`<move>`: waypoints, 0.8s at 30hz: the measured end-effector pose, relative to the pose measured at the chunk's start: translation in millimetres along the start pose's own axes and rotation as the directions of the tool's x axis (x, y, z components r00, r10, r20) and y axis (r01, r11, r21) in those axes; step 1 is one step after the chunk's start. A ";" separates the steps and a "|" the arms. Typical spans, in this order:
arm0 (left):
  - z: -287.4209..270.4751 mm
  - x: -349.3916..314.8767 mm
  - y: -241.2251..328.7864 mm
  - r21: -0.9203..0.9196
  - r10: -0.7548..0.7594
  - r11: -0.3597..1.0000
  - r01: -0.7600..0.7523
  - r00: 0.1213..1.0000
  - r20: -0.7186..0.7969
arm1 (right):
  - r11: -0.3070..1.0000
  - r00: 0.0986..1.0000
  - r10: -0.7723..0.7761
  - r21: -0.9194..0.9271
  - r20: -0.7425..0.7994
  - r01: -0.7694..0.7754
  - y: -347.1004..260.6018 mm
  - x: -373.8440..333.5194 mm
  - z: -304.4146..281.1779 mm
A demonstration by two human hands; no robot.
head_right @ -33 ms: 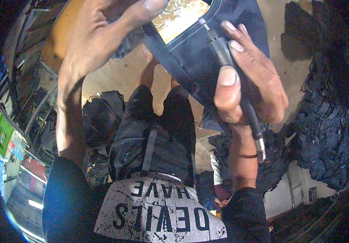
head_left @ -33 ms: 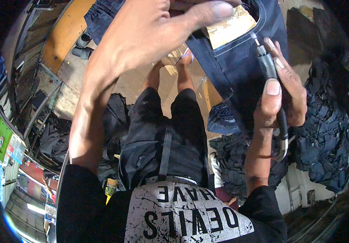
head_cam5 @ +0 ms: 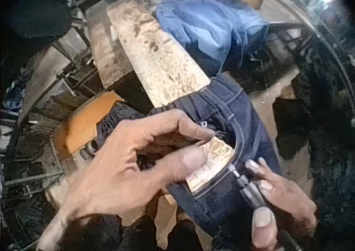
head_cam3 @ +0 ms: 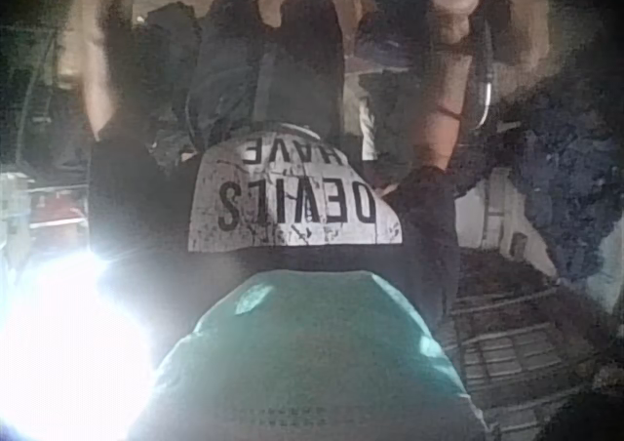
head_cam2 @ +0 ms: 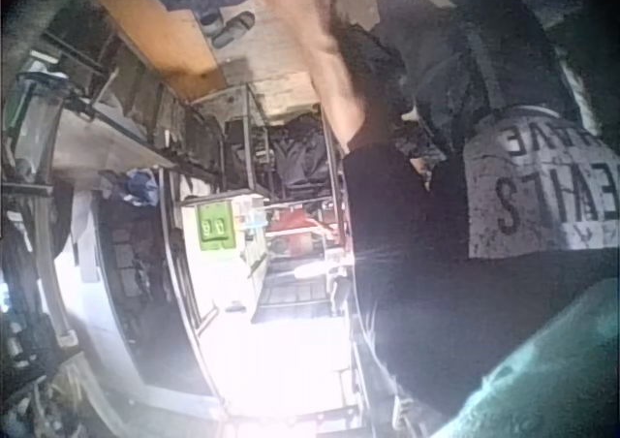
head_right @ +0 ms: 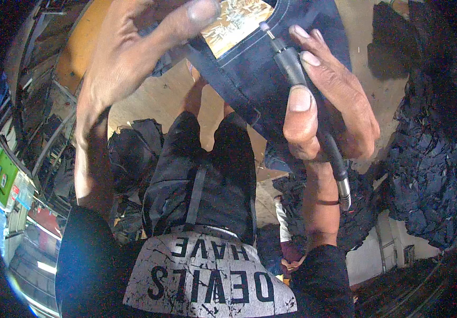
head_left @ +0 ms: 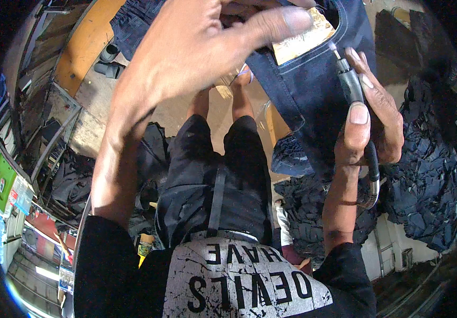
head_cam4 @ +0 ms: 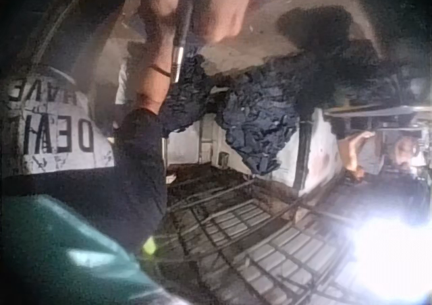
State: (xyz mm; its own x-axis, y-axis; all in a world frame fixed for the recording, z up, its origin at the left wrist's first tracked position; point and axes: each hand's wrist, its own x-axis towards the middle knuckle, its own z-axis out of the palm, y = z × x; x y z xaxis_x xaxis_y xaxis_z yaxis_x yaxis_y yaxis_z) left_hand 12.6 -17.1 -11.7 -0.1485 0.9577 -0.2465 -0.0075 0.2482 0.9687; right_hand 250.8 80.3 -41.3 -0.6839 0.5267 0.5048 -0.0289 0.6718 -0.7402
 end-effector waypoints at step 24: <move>20.2 -10.0 12.6 0.090 0.010 0.996 -0.002 0.995 -0.097 | 0.998 0.996 0.055 0.001 0.071 -0.055 4.1 -0.3 -0.4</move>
State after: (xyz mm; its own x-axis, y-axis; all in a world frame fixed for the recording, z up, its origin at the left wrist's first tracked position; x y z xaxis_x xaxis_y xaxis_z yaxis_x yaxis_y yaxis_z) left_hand 33.9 -20.6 2.4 -0.2436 0.9416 -0.2323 0.0819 0.2587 0.9625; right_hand 251.1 83.1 -44.3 -0.7344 0.5245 0.4307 0.0077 0.6410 -0.7675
